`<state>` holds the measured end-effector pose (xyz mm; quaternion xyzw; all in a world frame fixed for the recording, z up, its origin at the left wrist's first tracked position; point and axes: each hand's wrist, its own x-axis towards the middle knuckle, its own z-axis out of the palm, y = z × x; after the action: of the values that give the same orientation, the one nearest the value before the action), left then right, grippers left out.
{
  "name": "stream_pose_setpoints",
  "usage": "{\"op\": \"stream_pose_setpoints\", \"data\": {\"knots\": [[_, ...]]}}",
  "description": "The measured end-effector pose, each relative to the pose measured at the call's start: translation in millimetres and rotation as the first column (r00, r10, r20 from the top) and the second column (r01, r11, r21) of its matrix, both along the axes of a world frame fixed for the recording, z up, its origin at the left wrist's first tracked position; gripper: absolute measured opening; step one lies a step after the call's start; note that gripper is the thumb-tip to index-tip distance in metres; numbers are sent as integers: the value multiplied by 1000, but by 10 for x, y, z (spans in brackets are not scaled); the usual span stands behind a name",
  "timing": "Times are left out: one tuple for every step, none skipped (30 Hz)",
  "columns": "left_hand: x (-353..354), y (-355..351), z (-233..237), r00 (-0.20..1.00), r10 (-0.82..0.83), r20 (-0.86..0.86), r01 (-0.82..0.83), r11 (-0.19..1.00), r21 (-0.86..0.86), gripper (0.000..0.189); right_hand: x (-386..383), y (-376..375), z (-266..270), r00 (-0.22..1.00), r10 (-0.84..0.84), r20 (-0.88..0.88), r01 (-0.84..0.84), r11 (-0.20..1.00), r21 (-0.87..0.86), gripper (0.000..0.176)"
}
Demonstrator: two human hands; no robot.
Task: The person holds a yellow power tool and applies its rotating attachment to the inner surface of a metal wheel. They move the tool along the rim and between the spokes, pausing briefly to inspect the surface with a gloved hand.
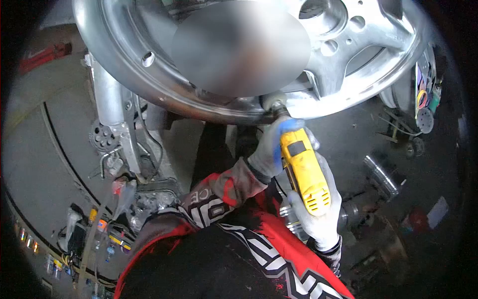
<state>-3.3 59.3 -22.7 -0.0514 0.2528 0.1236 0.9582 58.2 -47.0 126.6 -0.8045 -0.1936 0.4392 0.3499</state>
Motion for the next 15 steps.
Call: {"op": "stream_pose_setpoints", "data": {"knots": [[-72, 28, 48, 997, 42, -58, -34, 992, 124, 38, -7, 16, -9, 1000, -20, -13, 20, 1000, 20, 80], [-124, 93, 98, 997, 17, -81, -17, 1000, -4, 38, -9, 36, -4, 999, 50, 10, -50, 999, -20, 80], [-163, 139, 144, 994, -10, -104, -4, 991, -133, 38, -25, 32, -10, 992, 120, 27, -118, 991, -63, 80], [-196, 120, 80, 975, -11, -222, 9, 1000, -12, 40, -31, 11, -35, 994, 105, -1, -105, 993, -53, 79], [-198, 165, 111, 971, -29, -236, 32, 999, 9, 40, -10, 14, -56, 997, 82, -13, -83, 996, -31, 79], [-190, 210, 169, 960, -40, -277, 43, 999, 5, 40, 33, 21, -69, 990, 82, -115, -83, 997, -6, 77], [-187, 219, 209, 946, -51, -320, 53, 999, -2, 40, 66, -3, -90, 973, 85, -217, -83, 996, 16, 75], [-194, 177, 166, 936, -14, -351, 23, 1000, 20, 42, 73, -63, -155, 970, 94, -223, -88, 995, 40, 77], [-196, 179, 181, 931, -24, -364, 40, 999, 35, 42, 71, -103, -198, 969, 82, -234, -70, 996, 56, 77], [-210, 181, 208, 931, -27, -364, 47, 998, 47, 43, 63, -148, -233, 979, 120, -165, -101, 988, 119, 77], [-222, 194, 215, 931, -29, -364, 54, 997, 60, 44, 53, -172, -293, 984, 153, -91, -135, 974, 180, 77], [-247, 191, 167, 923, 19, -385, 54, 983, 177, 45, 40, -179, -442, 973, 62, -221, 10, 950, 312, 78], [-239, 184, 187, 909, 54, -414, 76, 953, 292, 45, 40, -184, -482, 971, 50, -235, 29, 946, 322, 78], [-245, 174, 114, 918, 54, -392, 56, 963, 264, 46, 48, -183, -495, 968, 43, -249, 47, 937, 346, 78], [-201, 201, 79, 930, 55, -364, 35, 971, 236, 47, 76, -169, -507, 966, 37, -257, 63, 927, 371, 78]]}}
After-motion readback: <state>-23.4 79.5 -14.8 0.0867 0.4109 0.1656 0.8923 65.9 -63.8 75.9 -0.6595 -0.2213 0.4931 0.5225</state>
